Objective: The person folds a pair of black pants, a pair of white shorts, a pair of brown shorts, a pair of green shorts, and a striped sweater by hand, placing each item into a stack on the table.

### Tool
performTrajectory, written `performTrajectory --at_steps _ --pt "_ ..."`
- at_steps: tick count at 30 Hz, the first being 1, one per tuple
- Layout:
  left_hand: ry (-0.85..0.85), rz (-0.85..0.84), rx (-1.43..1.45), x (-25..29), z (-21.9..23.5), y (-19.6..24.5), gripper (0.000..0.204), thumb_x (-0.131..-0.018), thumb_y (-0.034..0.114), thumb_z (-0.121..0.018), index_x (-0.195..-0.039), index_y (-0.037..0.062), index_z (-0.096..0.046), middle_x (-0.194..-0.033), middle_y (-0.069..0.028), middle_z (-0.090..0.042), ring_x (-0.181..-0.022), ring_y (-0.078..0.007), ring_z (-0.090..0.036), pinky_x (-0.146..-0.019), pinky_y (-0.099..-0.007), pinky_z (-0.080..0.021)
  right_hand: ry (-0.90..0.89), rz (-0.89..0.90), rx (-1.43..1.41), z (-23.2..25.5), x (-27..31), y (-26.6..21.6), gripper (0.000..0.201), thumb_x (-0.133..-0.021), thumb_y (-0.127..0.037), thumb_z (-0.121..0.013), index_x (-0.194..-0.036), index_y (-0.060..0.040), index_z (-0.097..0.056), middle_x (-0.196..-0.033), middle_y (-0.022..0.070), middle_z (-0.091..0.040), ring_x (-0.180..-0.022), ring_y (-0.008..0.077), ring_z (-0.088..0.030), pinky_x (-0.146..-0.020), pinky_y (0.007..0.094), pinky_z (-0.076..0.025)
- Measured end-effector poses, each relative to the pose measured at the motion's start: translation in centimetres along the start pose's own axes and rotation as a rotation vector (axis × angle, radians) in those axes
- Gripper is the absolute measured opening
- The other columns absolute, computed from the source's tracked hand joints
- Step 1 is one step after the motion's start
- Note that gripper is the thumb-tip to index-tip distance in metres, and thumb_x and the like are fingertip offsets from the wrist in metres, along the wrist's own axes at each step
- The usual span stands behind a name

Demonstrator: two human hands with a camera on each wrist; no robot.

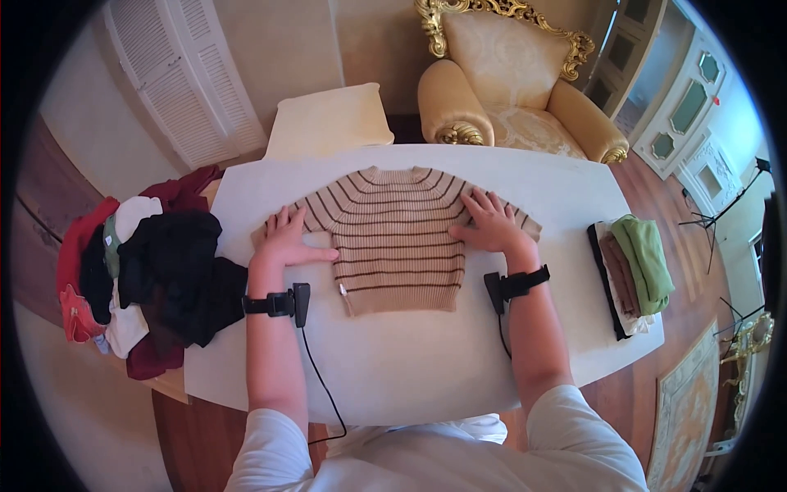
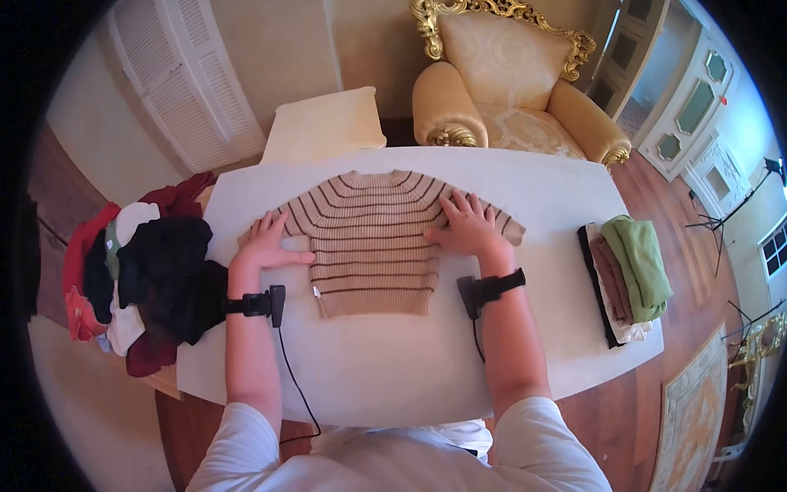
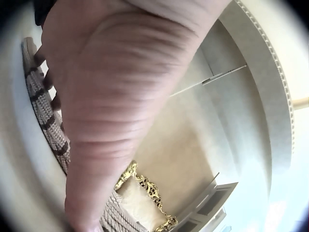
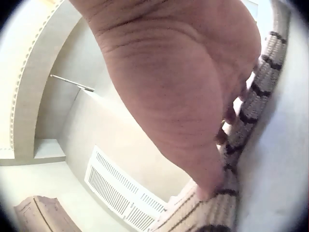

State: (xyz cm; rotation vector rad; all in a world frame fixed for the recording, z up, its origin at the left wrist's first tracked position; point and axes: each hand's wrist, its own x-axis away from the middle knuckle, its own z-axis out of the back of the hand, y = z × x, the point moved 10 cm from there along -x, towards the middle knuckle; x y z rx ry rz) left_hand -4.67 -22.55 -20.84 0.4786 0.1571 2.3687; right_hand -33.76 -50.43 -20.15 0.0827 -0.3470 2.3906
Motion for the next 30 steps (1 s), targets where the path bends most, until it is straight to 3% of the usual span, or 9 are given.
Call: performTrajectory --at_steps 6,7,13,16,19,22,26,27,30 --pt "-0.033 0.031 -0.062 0.3 -0.7 0.1 0.160 -0.048 0.076 -0.091 -0.172 0.0196 -0.008 -0.178 -0.0183 0.004 -0.162 -0.0445 0.007 -0.128 -0.0611 -0.002 0.071 0.051 -0.015 -0.6 -1.2 1.3 0.103 -0.086 -0.077 -0.064 -0.167 -0.0207 -0.034 -0.176 0.0104 -0.020 -0.163 0.0394 -0.009 -0.129 0.0626 -0.009" --pt "-0.011 0.023 -0.065 0.3 -0.5 0.1 0.159 -0.047 0.077 -0.091 -0.171 0.0165 -0.012 -0.178 -0.0189 -0.001 -0.162 -0.0460 0.003 -0.129 -0.0596 -0.006 0.074 0.050 -0.012 -0.7 -1.3 1.3 0.103 -0.086 -0.078 -0.063 -0.167 -0.0210 -0.034 -0.176 0.0108 -0.021 -0.163 0.0400 -0.009 -0.129 0.0625 -0.008" --pt "0.260 -0.154 0.216 -0.1 2.6 3.4 0.120 -0.076 0.071 -0.079 -0.165 0.0074 -0.031 -0.174 -0.0241 -0.015 -0.162 -0.0429 -0.008 -0.128 -0.0564 -0.019 0.101 0.054 -0.033 1.7 0.4 -1.8 0.104 -0.087 -0.074 -0.067 -0.167 -0.0189 -0.032 -0.174 0.0170 -0.024 -0.162 0.0431 -0.013 -0.127 0.0644 -0.015" --pt "0.223 -0.459 0.300 0.3 0.9 9.5 0.100 -0.090 0.065 -0.069 -0.165 0.0098 -0.034 -0.174 -0.0260 -0.016 -0.163 -0.0404 -0.008 -0.129 -0.0548 -0.017 0.249 0.323 -0.098 2.3 1.2 -7.5 0.104 -0.087 -0.073 -0.068 -0.167 -0.0171 -0.032 -0.173 0.0207 -0.025 -0.160 0.0462 -0.015 -0.126 0.0652 -0.017" --pt "0.077 -0.471 0.023 1.5 -3.8 12.6 0.094 -0.093 0.065 -0.067 -0.166 0.0174 -0.033 -0.175 -0.0236 -0.013 -0.163 -0.0407 -0.009 -0.130 -0.0529 -0.012 0.019 0.353 -0.002 -1.1 2.4 -10.6 0.107 -0.087 -0.081 -0.061 -0.168 -0.0170 -0.030 -0.174 0.0215 -0.019 -0.161 0.0477 -0.012 -0.128 0.0620 -0.013" --pt "0.029 -0.438 -0.093 1.8 -5.1 12.8 0.097 -0.093 0.069 -0.064 -0.169 0.0212 -0.026 -0.176 -0.0227 -0.009 -0.164 -0.0390 -0.002 -0.131 -0.0516 -0.005 -0.043 0.375 0.107 -3.1 2.5 -10.8 0.111 -0.086 -0.086 -0.055 -0.169 -0.0172 -0.027 -0.175 0.0196 -0.017 -0.162 0.0461 -0.007 -0.129 0.0608 -0.007" --pt "-0.048 -0.443 -0.111 2.2 -4.6 12.3 0.118 -0.079 0.081 -0.070 -0.171 0.0263 -0.018 -0.178 -0.0180 -0.002 -0.165 -0.0339 0.003 -0.131 -0.0512 -0.001 -0.068 0.359 0.089 -3.3 2.5 -10.2 0.111 -0.086 -0.087 -0.054 -0.170 -0.0211 -0.025 -0.176 0.0176 -0.015 -0.163 0.0436 -0.004 -0.130 0.0589 -0.004" --pt "-0.053 -0.443 -0.106 2.0 -4.6 12.0 0.133 -0.067 0.086 -0.075 -0.171 0.0278 -0.016 -0.178 -0.0159 -0.001 -0.165 -0.0320 0.003 -0.131 -0.0509 -0.001 -0.072 0.366 0.089 -3.3 2.5 -10.1 0.111 -0.085 -0.088 -0.054 -0.170 -0.0223 -0.024 -0.176 0.0173 -0.014 -0.163 0.0432 -0.004 -0.130 0.0586 -0.004" --pt "-0.044 -0.452 -0.120 2.0 -4.5 11.2 0.141 -0.061 0.085 -0.080 -0.171 0.0268 -0.015 -0.178 -0.0159 -0.001 -0.165 -0.0319 0.004 -0.131 -0.0504 0.000 -0.068 0.370 0.123 -3.0 2.7 -9.6 0.110 -0.086 -0.088 -0.054 -0.170 -0.0244 -0.023 -0.177 0.0171 -0.013 -0.163 0.0424 -0.004 -0.130 0.0571 -0.004"
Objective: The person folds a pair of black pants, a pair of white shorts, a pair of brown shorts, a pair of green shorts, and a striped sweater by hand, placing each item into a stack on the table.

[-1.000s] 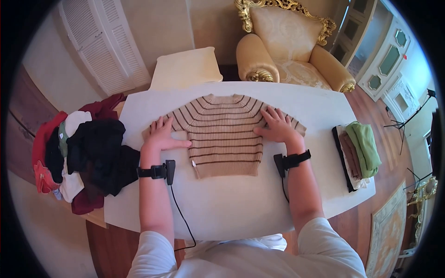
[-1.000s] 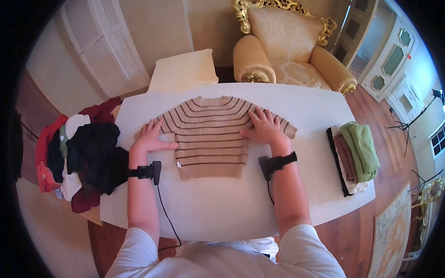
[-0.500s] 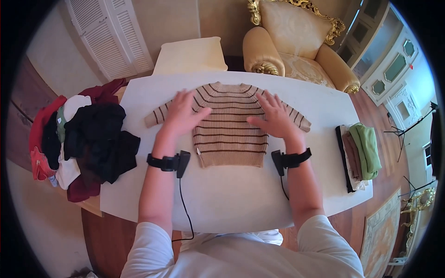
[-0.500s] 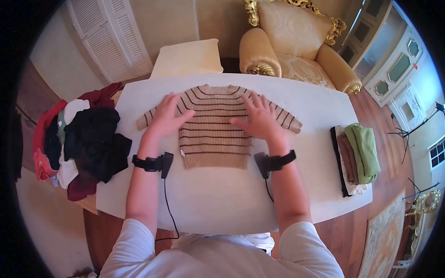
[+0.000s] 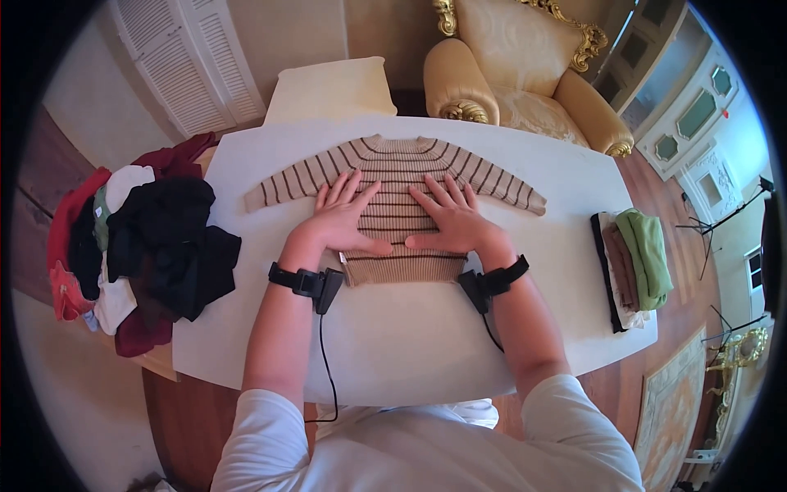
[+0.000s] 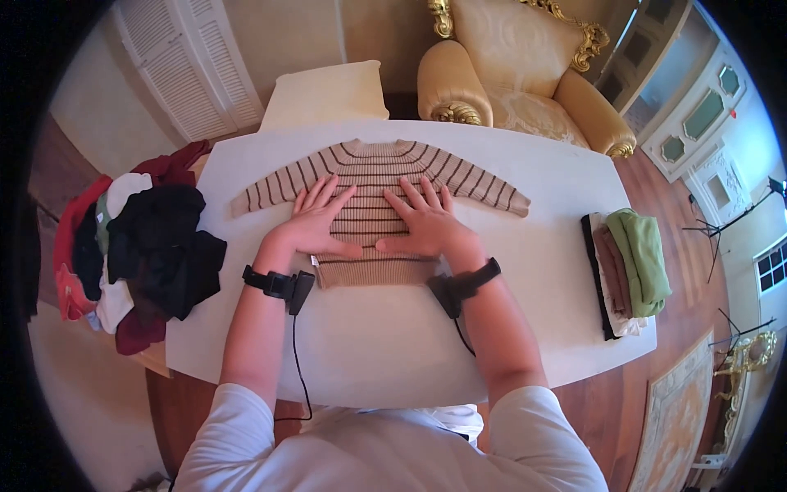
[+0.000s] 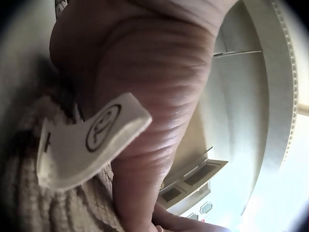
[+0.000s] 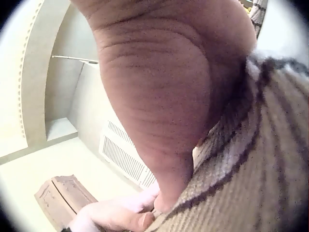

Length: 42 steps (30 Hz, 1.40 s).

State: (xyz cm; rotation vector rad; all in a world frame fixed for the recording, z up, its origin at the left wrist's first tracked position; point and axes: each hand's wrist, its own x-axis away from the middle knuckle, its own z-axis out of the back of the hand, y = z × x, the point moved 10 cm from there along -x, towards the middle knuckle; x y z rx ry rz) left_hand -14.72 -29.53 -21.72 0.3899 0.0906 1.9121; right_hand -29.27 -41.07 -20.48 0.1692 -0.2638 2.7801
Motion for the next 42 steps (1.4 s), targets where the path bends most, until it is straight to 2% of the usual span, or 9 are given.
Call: performTrajectory --at_steps 6,14,20,23,34,38,39,41,42 --pt "-0.001 0.045 -0.037 1.3 0.4 -0.6 0.148 -0.058 0.082 -0.084 -0.171 0.0206 -0.012 -0.178 -0.0185 0.000 -0.165 -0.0320 0.005 -0.131 -0.0489 0.001 0.040 -0.015 0.052 0.1 1.1 1.9 0.102 -0.092 -0.085 -0.047 -0.170 -0.0232 -0.023 -0.176 0.0179 -0.015 -0.163 0.0422 -0.008 -0.131 0.0558 -0.006" --pt "0.001 -0.040 -0.102 4.2 0.1 -1.1 0.154 -0.054 0.085 -0.084 -0.171 0.0164 -0.011 -0.177 -0.0222 0.001 -0.163 -0.0420 0.003 -0.131 -0.0506 -0.004 0.229 0.045 0.124 0.2 3.4 3.3 0.095 -0.096 -0.084 -0.038 -0.168 -0.0219 -0.031 -0.173 0.0190 -0.027 -0.160 0.0432 -0.020 -0.130 0.0548 -0.011" --pt "-0.038 -0.115 -0.124 6.6 -0.1 -0.6 0.160 -0.050 0.087 -0.084 -0.171 0.0128 -0.010 -0.175 -0.0257 0.003 -0.162 -0.0455 0.004 -0.131 -0.0525 -0.003 0.193 0.103 0.183 0.3 5.6 2.6 0.091 -0.100 -0.076 -0.041 -0.168 -0.0164 -0.029 -0.172 0.0220 -0.025 -0.159 0.0439 -0.021 -0.130 0.0546 -0.013" --pt "-0.044 -0.158 -0.125 8.0 -0.5 -0.1 0.162 -0.049 0.087 -0.085 -0.171 0.0117 -0.010 -0.175 -0.0273 0.003 -0.162 -0.0459 0.004 -0.131 -0.0530 -0.003 0.222 0.127 0.169 0.2 6.8 2.7 0.092 -0.097 -0.080 -0.041 -0.167 -0.0210 -0.031 -0.172 0.0193 -0.028 -0.159 0.0422 -0.024 -0.129 0.0566 -0.017" --pt "-0.068 -0.168 -0.129 9.4 -1.1 1.1 0.162 -0.051 0.085 -0.085 -0.170 0.0080 -0.008 -0.174 -0.0307 0.003 -0.162 -0.0463 0.006 -0.130 -0.0524 -0.001 0.116 0.093 0.200 0.0 8.9 1.9 0.093 -0.098 -0.077 -0.044 -0.167 -0.0173 -0.030 -0.173 0.0209 -0.023 -0.159 0.0433 -0.021 -0.126 0.0651 -0.016" --pt "-0.104 -0.153 -0.054 7.7 -1.1 0.9 0.159 -0.049 0.087 -0.083 -0.170 0.0101 -0.014 -0.176 -0.0260 0.000 -0.162 -0.0462 0.002 -0.131 -0.0525 -0.006 -0.039 0.048 0.245 0.5 8.1 0.9 0.096 -0.096 -0.077 -0.048 -0.167 -0.0147 -0.031 -0.172 0.0212 -0.025 -0.158 0.0430 -0.024 -0.125 0.0655 -0.019" --pt "-0.008 -0.177 -0.109 7.6 0.1 1.5 0.147 -0.058 0.081 -0.085 -0.167 0.0066 -0.022 -0.173 -0.0273 -0.017 -0.159 -0.0458 -0.016 -0.129 -0.0504 -0.020 -0.135 0.026 0.257 1.2 7.8 0.3 0.096 -0.097 -0.078 -0.045 -0.167 -0.0148 -0.029 -0.172 0.0213 -0.024 -0.158 0.0428 -0.024 -0.126 0.0652 -0.019" --pt "0.171 -0.161 0.151 5.3 1.4 0.7 0.131 -0.068 0.074 -0.084 -0.164 0.0042 -0.029 -0.167 -0.0284 -0.029 -0.155 -0.0440 -0.028 -0.126 -0.0487 -0.028 -0.302 -0.015 0.207 3.5 7.0 -1.0 0.092 -0.098 -0.075 -0.048 -0.165 -0.0132 -0.033 -0.170 0.0209 -0.029 -0.155 0.0433 -0.031 -0.125 0.0647 -0.023" --pt "0.248 -0.158 0.282 4.6 2.1 0.5 0.123 -0.073 0.070 -0.084 -0.162 0.0030 -0.033 -0.164 -0.0290 -0.035 -0.153 -0.0432 -0.034 -0.125 -0.0478 -0.032 -0.225 -0.047 0.119 4.5 5.1 -0.5 0.091 -0.097 -0.073 -0.051 -0.165 -0.0145 -0.035 -0.170 0.0203 -0.031 -0.156 0.0423 -0.031 -0.124 0.0634 -0.026"
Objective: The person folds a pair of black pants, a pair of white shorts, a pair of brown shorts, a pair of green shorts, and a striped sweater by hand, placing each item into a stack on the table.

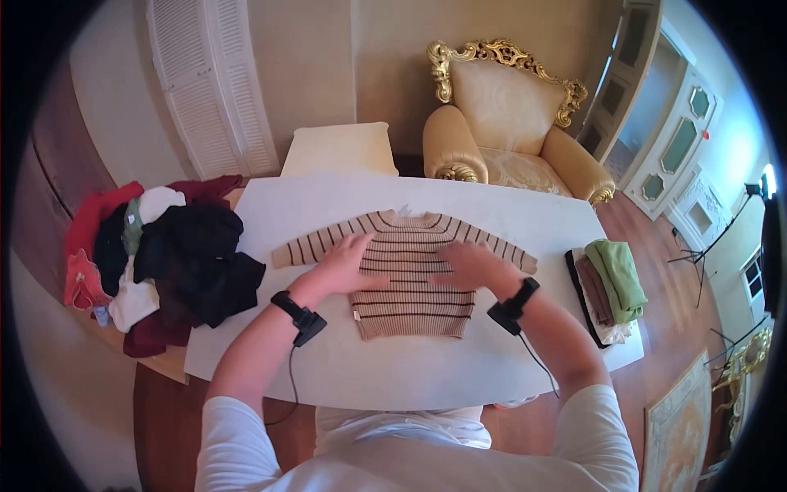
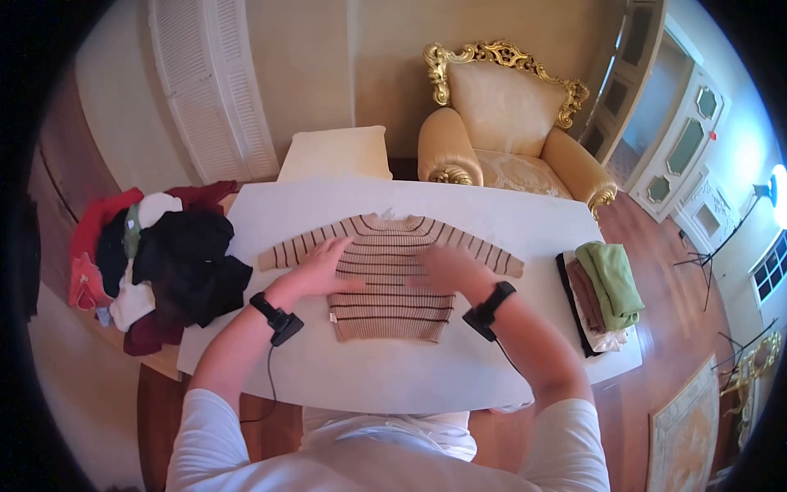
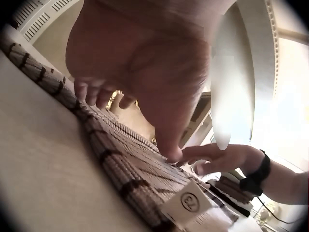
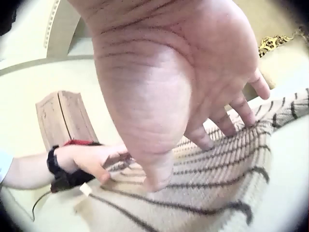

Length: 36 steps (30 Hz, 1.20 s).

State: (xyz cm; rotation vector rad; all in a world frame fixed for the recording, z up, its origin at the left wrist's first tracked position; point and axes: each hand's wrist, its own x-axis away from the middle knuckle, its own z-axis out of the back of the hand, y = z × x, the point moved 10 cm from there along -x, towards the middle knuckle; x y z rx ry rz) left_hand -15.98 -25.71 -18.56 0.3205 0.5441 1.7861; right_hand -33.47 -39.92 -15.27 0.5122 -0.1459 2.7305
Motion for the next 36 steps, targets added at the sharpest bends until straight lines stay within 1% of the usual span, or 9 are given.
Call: performTrajectory --at_steps 1,4,5,7,11,15,22,34,36 --pt "0.054 0.064 0.025 -0.5 1.3 0.9 0.097 -0.087 0.055 -0.080 -0.157 0.0010 -0.040 -0.157 -0.0254 -0.045 -0.146 -0.0410 -0.045 -0.120 -0.0456 -0.040 0.071 -0.027 -0.092 0.4 -2.4 1.2 0.089 -0.097 -0.071 -0.054 -0.164 -0.0159 -0.036 -0.169 0.0196 -0.033 -0.156 0.0413 -0.030 -0.123 0.0621 -0.028" --pt "0.179 -0.024 -0.030 -4.4 0.2 -1.6 0.086 -0.094 0.056 -0.071 -0.156 0.0026 -0.042 -0.160 -0.0217 -0.044 -0.150 -0.0392 -0.040 -0.123 -0.0482 -0.034 0.306 -0.030 -0.163 -0.6 -6.3 2.3 0.087 -0.097 -0.072 -0.052 -0.164 -0.0188 -0.036 -0.170 0.0170 -0.031 -0.158 0.0410 -0.027 -0.124 0.0618 -0.026" --pt "0.138 -0.008 -0.111 -5.0 -0.2 -1.8 0.087 -0.096 0.059 -0.066 -0.158 0.0044 -0.041 -0.163 -0.0207 -0.041 -0.152 -0.0386 -0.037 -0.125 -0.0497 -0.031 0.390 -0.016 -0.146 -0.3 -6.7 2.1 0.087 -0.098 -0.073 -0.050 -0.165 -0.0196 -0.036 -0.171 0.0161 -0.030 -0.158 0.0413 -0.025 -0.125 0.0623 -0.024" --pt "0.057 0.028 -0.269 -5.9 -1.1 -1.9 0.087 -0.099 0.066 -0.056 -0.161 0.0079 -0.038 -0.168 -0.0187 -0.035 -0.157 -0.0375 -0.030 -0.127 -0.0529 -0.024 0.334 -0.071 -0.075 -1.2 -7.2 2.2 0.089 -0.098 -0.077 -0.043 -0.166 -0.0211 -0.033 -0.174 0.0144 -0.026 -0.160 0.0420 -0.021 -0.126 0.0636 -0.019" --pt "-0.054 0.276 -0.344 -5.3 -0.8 -4.7 0.096 -0.098 0.080 -0.040 -0.169 0.0181 -0.024 -0.177 -0.0150 -0.015 -0.163 -0.0354 -0.012 -0.130 -0.0567 -0.009 0.328 -0.149 -0.102 -2.6 -7.8 5.5 0.095 -0.096 -0.084 -0.034 -0.169 -0.0238 -0.027 -0.177 0.0122 -0.017 -0.162 0.0431 -0.011 -0.128 0.0653 -0.008" --pt "-0.006 0.364 -0.340 -3.8 0.9 -7.7 0.094 -0.097 0.080 -0.039 -0.169 0.0205 -0.025 -0.176 -0.0153 -0.017 -0.163 -0.0363 -0.013 -0.130 -0.0551 -0.010 0.261 -0.246 -0.143 -2.9 -6.6 9.1 0.097 -0.095 -0.088 -0.032 -0.170 -0.0270 -0.021 -0.177 0.0125 -0.014 -0.163 0.0427 -0.007 -0.129 0.0626 -0.007" --pt "0.111 0.408 -0.351 0.3 3.3 -11.6 0.085 -0.101 0.075 -0.037 -0.167 0.0215 -0.031 -0.175 -0.0163 -0.020 -0.163 -0.0369 -0.015 -0.130 -0.0536 -0.012 0.384 -0.268 -0.172 -4.8 -2.5 14.6 0.091 -0.099 -0.083 -0.031 -0.169 -0.0242 -0.026 -0.176 0.0137 -0.020 -0.162 0.0439 -0.013 -0.129 0.0604 -0.010" --pt "0.112 0.604 -0.352 6.6 6.3 -17.6 0.087 -0.102 0.076 -0.033 -0.169 0.0206 -0.026 -0.176 -0.0200 -0.016 -0.163 -0.0401 -0.011 -0.129 -0.0553 -0.010 0.317 -0.555 -0.178 -8.1 6.0 23.4 0.092 -0.100 -0.082 -0.028 -0.169 -0.0224 -0.025 -0.177 0.0111 -0.016 -0.162 0.0447 -0.011 -0.126 0.0653 -0.014" --pt "0.116 0.647 -0.369 7.1 6.6 -17.8 0.086 -0.103 0.073 -0.037 -0.168 0.0167 -0.029 -0.174 -0.0220 -0.019 -0.162 -0.0405 -0.013 -0.129 -0.0558 -0.011 0.345 -0.571 -0.175 -8.0 6.5 23.6 0.092 -0.100 -0.081 -0.031 -0.169 -0.0213 -0.025 -0.176 0.0153 -0.018 -0.161 0.0454 -0.013 -0.127 0.0632 -0.016"
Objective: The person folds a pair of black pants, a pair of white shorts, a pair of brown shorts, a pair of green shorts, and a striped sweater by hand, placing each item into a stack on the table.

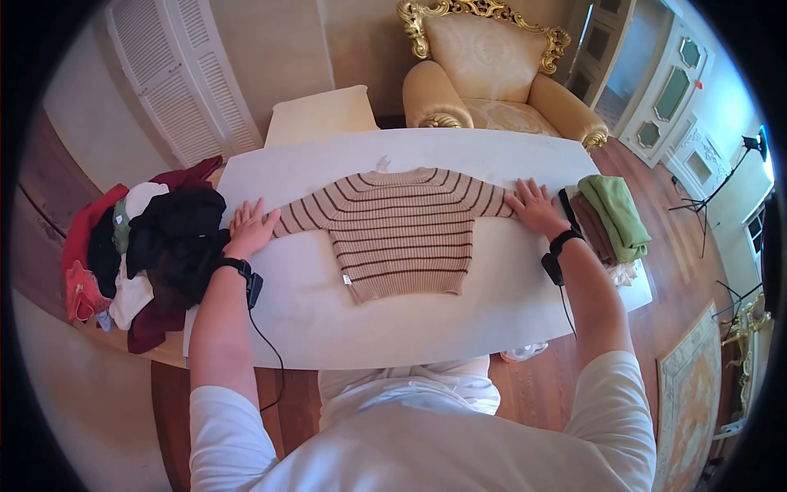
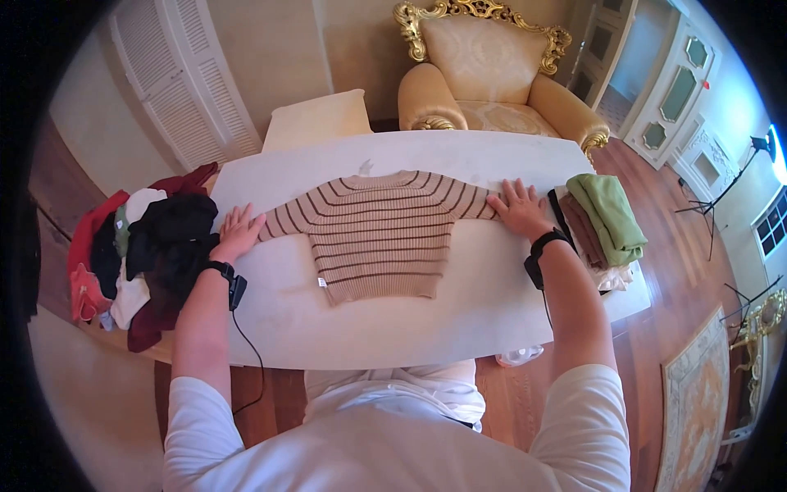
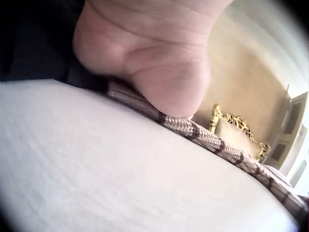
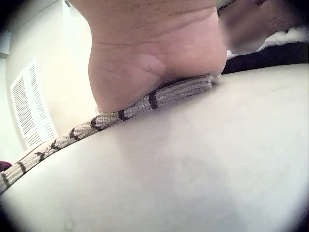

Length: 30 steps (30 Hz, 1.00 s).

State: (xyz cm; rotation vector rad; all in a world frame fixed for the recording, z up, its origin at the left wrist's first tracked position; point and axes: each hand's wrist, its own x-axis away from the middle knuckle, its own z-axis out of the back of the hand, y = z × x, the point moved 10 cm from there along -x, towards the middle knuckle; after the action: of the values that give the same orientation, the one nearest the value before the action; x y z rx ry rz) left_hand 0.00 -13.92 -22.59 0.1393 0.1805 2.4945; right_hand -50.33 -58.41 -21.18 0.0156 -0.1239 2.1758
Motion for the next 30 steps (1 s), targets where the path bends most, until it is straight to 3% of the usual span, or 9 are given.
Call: performTrajectory --at_steps 2,4,6,8,12,17,22,25,30 --pt "0.069 -0.070 -0.018 0.1 0.6 1.5 0.083 -0.104 0.067 -0.043 -0.165 0.0123 -0.033 -0.172 -0.0241 -0.022 -0.161 -0.0414 -0.016 -0.129 -0.0560 -0.014 0.064 -0.018 -0.012 0.1 0.4 -0.6 0.090 -0.101 -0.079 -0.035 -0.169 -0.0206 -0.027 -0.175 0.0180 -0.020 -0.161 0.0459 -0.014 -0.127 0.0619 -0.017" --pt "0.200 -0.242 -0.036 0.7 1.0 5.0 0.079 -0.104 0.059 -0.051 -0.162 0.0073 -0.038 -0.170 -0.0263 -0.027 -0.159 -0.0428 -0.020 -0.128 -0.0557 -0.018 0.140 0.180 -0.034 1.1 1.9 -5.5 0.088 -0.101 -0.076 -0.040 -0.168 -0.0195 -0.029 -0.174 0.0197 -0.023 -0.160 0.0462 -0.016 -0.127 0.0610 -0.018" --pt "0.185 -0.540 0.252 4.0 1.8 11.1 0.073 -0.102 0.048 -0.062 -0.157 0.0030 -0.044 -0.166 -0.0278 -0.031 -0.157 -0.0447 -0.024 -0.127 -0.0548 -0.023 0.143 0.421 -0.069 1.8 5.3 -12.0 0.086 -0.101 -0.069 -0.049 -0.167 -0.0176 -0.029 -0.172 0.0209 -0.025 -0.159 0.0463 -0.019 -0.127 0.0609 -0.018" --pt "-0.115 -0.609 0.412 8.7 0.5 17.1 0.077 -0.099 0.050 -0.066 -0.157 0.0046 -0.044 -0.168 -0.0287 -0.028 -0.157 -0.0457 -0.023 -0.127 -0.0533 -0.024 0.085 0.664 -0.082 2.1 10.4 -18.1 0.085 -0.101 -0.065 -0.054 -0.167 -0.0161 -0.030 -0.172 0.0210 -0.026 -0.158 0.0461 -0.021 -0.128 0.0609 -0.017" --pt "-0.119 -0.932 0.090 18.0 -0.7 22.4 0.083 -0.095 0.053 -0.071 -0.158 0.0058 -0.044 -0.169 -0.0278 -0.024 -0.159 -0.0446 -0.020 -0.129 -0.0525 -0.021 -0.055 0.985 -0.026 0.0 17.7 -22.8 0.086 -0.100 -0.069 -0.052 -0.166 -0.0174 -0.032 -0.172 0.0193 -0.026 -0.159 0.0459 -0.019 -0.128 0.0615 -0.015" --pt "-0.117 -0.918 0.083 20.4 0.9 21.5 0.078 -0.093 0.044 -0.074 -0.155 0.0055 -0.048 -0.167 -0.0297 -0.029 -0.157 -0.0453 -0.025 -0.128 -0.0514 -0.026 0.012 0.994 0.076 0.6 18.7 -20.9 0.078 -0.099 -0.056 -0.060 -0.159 -0.0098 -0.042 -0.167 0.0192 -0.036 -0.155 0.0438 -0.031 -0.127 0.0559 -0.024" --pt "0.015 -1.027 -0.025 22.6 1.0 22.4 0.064 -0.089 0.029 -0.073 -0.143 0.0005 -0.056 -0.151 -0.0303 -0.051 -0.140 -0.0470 -0.050 -0.115 -0.0510 -0.045 0.024 1.042 0.061 2.3 20.4 -21.6 0.062 -0.089 -0.029 -0.071 -0.142 0.0008 -0.056 -0.148 0.0213 -0.055 -0.140 0.0427 -0.050 -0.117 0.0501 -0.042" --pt "0.090 -1.061 -0.166 23.1 0.3 23.2 0.056 -0.087 0.018 -0.069 -0.138 -0.0040 -0.058 -0.144 -0.0313 -0.056 -0.133 -0.0454 -0.058 -0.110 -0.0495 -0.051 0.183 1.042 0.193 1.7 21.2 -22.4 0.058 -0.084 -0.020 -0.070 -0.136 0.0032 -0.059 -0.142 0.0229 -0.058 -0.133 0.0413 -0.056 -0.110 0.0473 -0.049" --pt "0.121 -1.046 -0.286 23.3 0.3 24.1 0.047 -0.084 0.008 -0.065 -0.129 -0.0072 -0.059 -0.139 -0.0321 -0.060 -0.129 -0.0422 -0.062 -0.101 -0.0470 -0.057 0.205 1.003 0.377 1.7 22.0 -23.2 0.054 -0.084 -0.013 -0.067 -0.134 0.0050 -0.060 -0.140 0.0244 -0.059 -0.125 0.0384 -0.062 -0.102 0.0433 -0.055"
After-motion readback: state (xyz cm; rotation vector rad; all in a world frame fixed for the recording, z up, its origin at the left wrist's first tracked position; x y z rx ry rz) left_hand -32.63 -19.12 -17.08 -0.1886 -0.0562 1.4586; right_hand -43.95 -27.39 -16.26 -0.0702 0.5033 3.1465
